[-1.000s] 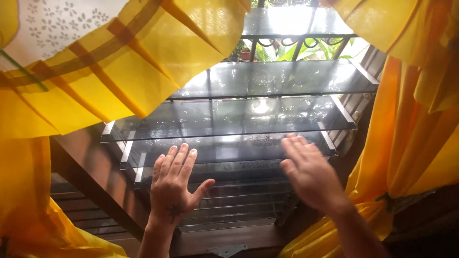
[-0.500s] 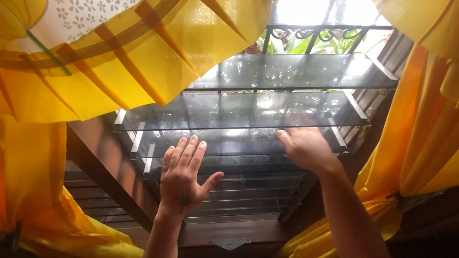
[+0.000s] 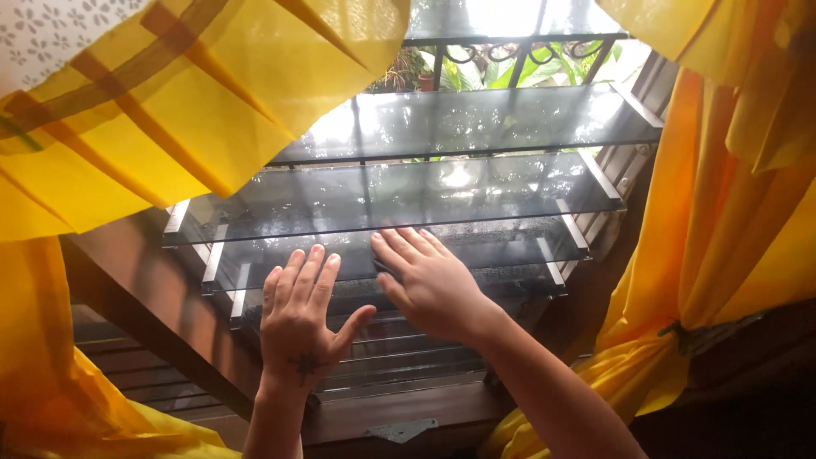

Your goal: The person wipes a multi-pane window using a dark cloth, moving methodically across each glass panel and the frame. They adjust the yellow curtain to access different sections and continue wiping until the end of the clip.

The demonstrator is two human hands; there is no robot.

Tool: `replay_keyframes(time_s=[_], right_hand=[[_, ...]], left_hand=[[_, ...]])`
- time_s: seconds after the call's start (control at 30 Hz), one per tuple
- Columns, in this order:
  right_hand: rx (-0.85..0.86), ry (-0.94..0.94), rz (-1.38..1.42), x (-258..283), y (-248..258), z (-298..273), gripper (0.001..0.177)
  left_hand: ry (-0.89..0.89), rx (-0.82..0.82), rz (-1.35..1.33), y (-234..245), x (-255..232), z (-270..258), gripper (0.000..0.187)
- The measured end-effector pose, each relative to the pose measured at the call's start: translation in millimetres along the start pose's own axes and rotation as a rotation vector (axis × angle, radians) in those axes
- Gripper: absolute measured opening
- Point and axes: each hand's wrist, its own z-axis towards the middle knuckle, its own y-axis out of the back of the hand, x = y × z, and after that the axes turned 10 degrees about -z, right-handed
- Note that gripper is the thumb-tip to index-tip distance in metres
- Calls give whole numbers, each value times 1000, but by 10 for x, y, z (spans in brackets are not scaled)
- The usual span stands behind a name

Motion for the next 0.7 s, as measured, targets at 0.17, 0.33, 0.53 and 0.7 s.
replay_keyframes(time_s=[0.17,0.33,0.53,0.7], right_hand=[[139,-111,-1,-130,290,-342,59],[187,-308,9,-559,445,-696,64],[322,-642,51,-994,611,-778,63],[289,-627,-58,-1239,393,-647,56]], left_hand=[[9,15,11,7,-9,17,74],[25,40,-10,-3,-4,-2,75],[2,9,-7,-4,3,15,73],[18,33,-15,10,-1,10,74]])
